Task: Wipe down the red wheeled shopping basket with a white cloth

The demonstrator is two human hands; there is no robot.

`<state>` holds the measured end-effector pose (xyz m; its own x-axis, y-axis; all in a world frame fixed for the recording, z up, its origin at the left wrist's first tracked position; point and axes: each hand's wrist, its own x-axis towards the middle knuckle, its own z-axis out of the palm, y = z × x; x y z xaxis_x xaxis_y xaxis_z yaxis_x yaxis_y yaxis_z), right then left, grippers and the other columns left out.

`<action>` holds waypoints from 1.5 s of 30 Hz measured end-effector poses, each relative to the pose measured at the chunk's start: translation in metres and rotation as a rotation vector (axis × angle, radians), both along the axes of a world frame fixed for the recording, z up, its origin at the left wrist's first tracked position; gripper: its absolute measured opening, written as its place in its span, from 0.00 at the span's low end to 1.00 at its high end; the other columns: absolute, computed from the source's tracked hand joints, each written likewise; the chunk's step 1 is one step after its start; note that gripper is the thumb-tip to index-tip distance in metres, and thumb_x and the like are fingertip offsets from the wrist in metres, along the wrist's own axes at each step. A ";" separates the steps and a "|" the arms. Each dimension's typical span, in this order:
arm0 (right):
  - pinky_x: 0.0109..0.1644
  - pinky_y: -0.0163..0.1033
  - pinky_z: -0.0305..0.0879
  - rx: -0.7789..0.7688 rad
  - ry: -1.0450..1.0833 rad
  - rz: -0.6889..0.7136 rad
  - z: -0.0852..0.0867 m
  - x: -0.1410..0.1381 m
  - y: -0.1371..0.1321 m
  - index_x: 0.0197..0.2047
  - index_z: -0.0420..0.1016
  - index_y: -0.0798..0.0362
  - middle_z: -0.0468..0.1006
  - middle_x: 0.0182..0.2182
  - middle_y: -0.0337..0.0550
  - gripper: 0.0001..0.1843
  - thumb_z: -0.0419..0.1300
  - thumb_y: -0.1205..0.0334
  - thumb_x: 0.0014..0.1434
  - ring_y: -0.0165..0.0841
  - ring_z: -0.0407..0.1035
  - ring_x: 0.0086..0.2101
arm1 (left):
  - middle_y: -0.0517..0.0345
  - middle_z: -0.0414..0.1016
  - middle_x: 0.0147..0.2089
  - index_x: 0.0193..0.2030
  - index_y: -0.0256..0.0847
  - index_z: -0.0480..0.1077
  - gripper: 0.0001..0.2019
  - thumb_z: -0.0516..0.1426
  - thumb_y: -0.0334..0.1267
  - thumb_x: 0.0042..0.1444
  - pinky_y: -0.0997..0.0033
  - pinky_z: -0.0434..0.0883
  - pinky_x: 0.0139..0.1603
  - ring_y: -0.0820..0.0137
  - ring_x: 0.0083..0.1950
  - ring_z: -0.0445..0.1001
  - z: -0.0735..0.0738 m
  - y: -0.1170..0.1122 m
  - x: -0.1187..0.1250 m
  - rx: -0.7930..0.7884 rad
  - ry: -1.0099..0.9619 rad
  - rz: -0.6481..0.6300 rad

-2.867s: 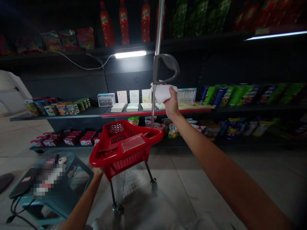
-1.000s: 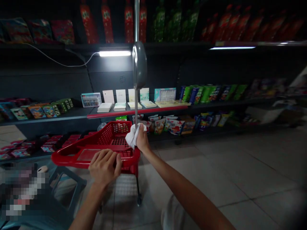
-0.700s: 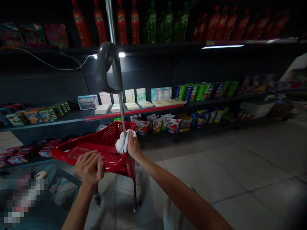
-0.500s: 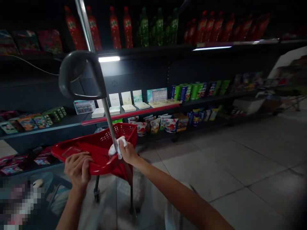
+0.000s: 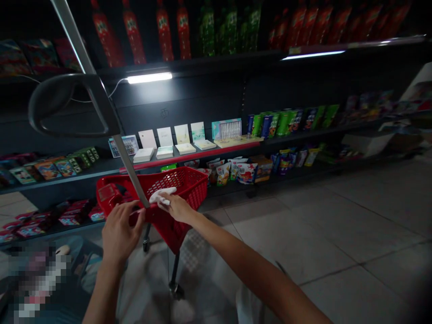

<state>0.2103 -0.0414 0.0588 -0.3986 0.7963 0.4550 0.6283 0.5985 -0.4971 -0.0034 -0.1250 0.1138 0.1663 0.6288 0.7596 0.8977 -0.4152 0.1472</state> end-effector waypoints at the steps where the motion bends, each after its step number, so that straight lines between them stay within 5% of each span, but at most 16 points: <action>1: 0.63 0.42 0.64 0.005 -0.025 0.003 0.000 0.000 0.002 0.71 0.63 0.49 0.76 0.63 0.50 0.24 0.51 0.61 0.74 0.41 0.73 0.59 | 0.48 0.82 0.50 0.57 0.43 0.74 0.22 0.55 0.55 0.66 0.48 0.64 0.69 0.53 0.56 0.76 -0.004 0.003 0.006 0.007 0.039 0.064; 4: 0.65 0.43 0.63 -0.002 -0.115 -0.036 -0.002 0.005 0.010 0.71 0.63 0.53 0.75 0.63 0.53 0.29 0.54 0.69 0.68 0.42 0.72 0.60 | 0.44 0.81 0.49 0.54 0.41 0.75 0.22 0.56 0.56 0.65 0.42 0.60 0.66 0.49 0.54 0.74 -0.018 0.018 0.010 0.058 0.138 0.202; 8: 0.62 0.42 0.64 -0.050 -0.206 -0.150 -0.010 0.024 0.026 0.69 0.67 0.50 0.79 0.59 0.51 0.30 0.54 0.72 0.65 0.41 0.75 0.56 | 0.45 0.81 0.48 0.49 0.43 0.77 0.18 0.57 0.54 0.65 0.40 0.59 0.66 0.47 0.55 0.71 -0.029 0.038 -0.006 0.071 0.183 0.234; 14: 0.60 0.43 0.64 -0.087 -0.304 -0.288 -0.027 0.062 0.050 0.68 0.69 0.50 0.80 0.58 0.53 0.27 0.53 0.70 0.68 0.43 0.75 0.55 | 0.48 0.80 0.50 0.51 0.45 0.77 0.16 0.59 0.52 0.64 0.32 0.43 0.76 0.49 0.60 0.69 -0.032 0.056 -0.022 0.066 0.123 0.252; 19: 0.66 0.44 0.57 -0.123 -0.301 -0.402 -0.042 0.103 0.058 0.68 0.70 0.51 0.81 0.57 0.52 0.28 0.53 0.71 0.67 0.39 0.74 0.57 | 0.49 0.80 0.51 0.51 0.47 0.78 0.16 0.61 0.51 0.62 0.35 0.46 0.77 0.50 0.61 0.69 -0.031 0.068 -0.031 0.019 0.105 0.230; 27: 0.66 0.49 0.59 0.039 -0.019 -0.702 -0.096 0.177 0.048 0.65 0.75 0.53 0.77 0.60 0.58 0.25 0.50 0.63 0.69 0.47 0.64 0.63 | 0.47 0.77 0.53 0.52 0.45 0.76 0.17 0.62 0.51 0.62 0.37 0.53 0.74 0.47 0.65 0.64 -0.035 0.081 -0.040 -0.047 0.065 0.175; 32: 0.62 0.49 0.65 -0.023 0.335 -0.843 -0.136 0.200 0.051 0.58 0.77 0.60 0.79 0.56 0.63 0.26 0.49 0.55 0.67 0.48 0.72 0.55 | 0.47 0.76 0.55 0.52 0.46 0.75 0.15 0.61 0.49 0.63 0.39 0.53 0.73 0.48 0.65 0.62 -0.038 0.086 -0.041 -0.061 0.034 0.154; 38: 0.54 0.46 0.70 -0.114 0.630 -0.981 -0.155 0.177 0.065 0.66 0.65 0.58 0.78 0.55 0.63 0.35 0.57 0.50 0.59 0.46 0.76 0.49 | 0.47 0.77 0.54 0.50 0.45 0.76 0.13 0.60 0.47 0.63 0.39 0.53 0.73 0.48 0.64 0.62 -0.041 0.093 -0.037 -0.031 0.047 0.163; 45: 0.51 0.47 0.72 -0.099 0.765 -0.768 -0.152 0.082 0.067 0.52 0.73 0.55 0.82 0.46 0.55 0.25 0.62 0.50 0.55 0.43 0.76 0.42 | 0.47 0.77 0.54 0.50 0.45 0.76 0.14 0.57 0.49 0.65 0.35 0.53 0.72 0.48 0.64 0.62 -0.044 0.105 -0.032 -0.011 0.010 0.100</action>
